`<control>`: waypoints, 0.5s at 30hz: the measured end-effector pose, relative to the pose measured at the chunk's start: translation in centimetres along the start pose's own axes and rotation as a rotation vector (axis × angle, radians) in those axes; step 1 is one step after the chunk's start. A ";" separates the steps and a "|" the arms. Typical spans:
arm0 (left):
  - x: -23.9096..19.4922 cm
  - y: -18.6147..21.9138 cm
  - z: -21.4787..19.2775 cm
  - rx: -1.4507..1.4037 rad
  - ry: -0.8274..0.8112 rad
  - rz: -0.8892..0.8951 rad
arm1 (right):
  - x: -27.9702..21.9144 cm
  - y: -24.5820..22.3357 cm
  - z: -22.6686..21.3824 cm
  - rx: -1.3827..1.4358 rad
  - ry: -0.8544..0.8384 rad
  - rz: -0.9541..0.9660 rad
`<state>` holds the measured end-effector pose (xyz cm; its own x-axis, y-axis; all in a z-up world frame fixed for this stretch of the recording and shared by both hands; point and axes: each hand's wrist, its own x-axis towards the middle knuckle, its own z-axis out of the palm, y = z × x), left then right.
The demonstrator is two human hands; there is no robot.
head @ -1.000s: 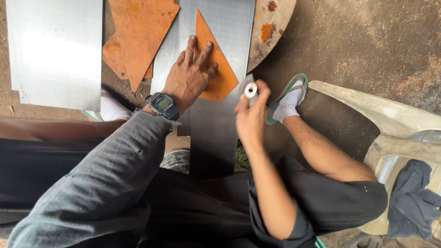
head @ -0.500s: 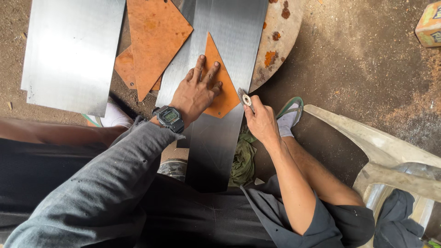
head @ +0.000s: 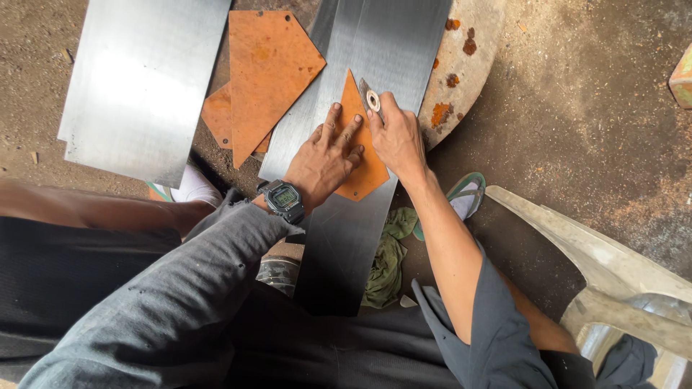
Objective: The person wipes a long metal sheet with a cloth, then uses an orange triangular template and a white marker to trace lines on the metal surface. The person repeats this process on multiple sections of the sheet.
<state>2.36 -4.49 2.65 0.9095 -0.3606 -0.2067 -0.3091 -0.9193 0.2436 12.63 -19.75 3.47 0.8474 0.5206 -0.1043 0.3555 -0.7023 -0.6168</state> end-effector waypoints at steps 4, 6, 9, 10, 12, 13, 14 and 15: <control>0.1 0.0 -0.2 0.000 0.018 0.010 | 2.0 0.0 0.1 0.006 0.014 -0.079; -0.1 0.1 -0.1 0.006 0.010 0.012 | 2.5 0.3 0.2 0.016 0.039 -0.153; 0.0 -0.1 -0.3 0.008 0.010 0.016 | 3.7 0.2 0.7 -0.017 -0.005 -0.060; 0.0 0.0 -0.4 0.011 0.010 0.014 | 4.0 0.2 0.9 -0.010 0.006 -0.073; 0.0 0.1 -0.4 0.019 0.004 0.012 | 4.7 0.2 1.2 0.001 0.029 -0.098; 0.0 0.1 -0.4 0.023 -0.002 0.013 | 5.0 0.2 1.3 -0.002 0.028 -0.102; 0.0 0.1 -0.4 0.029 -0.008 0.013 | 5.2 0.3 1.3 -0.005 0.027 -0.107; 0.0 0.2 -0.4 0.021 -0.016 0.012 | 5.5 0.3 1.4 -0.007 0.027 -0.112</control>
<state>2.44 -4.61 3.05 0.9012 -0.3740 -0.2189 -0.3259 -0.9178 0.2267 16.84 -16.44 1.67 0.8121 0.5833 -0.0140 0.4516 -0.6435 -0.6180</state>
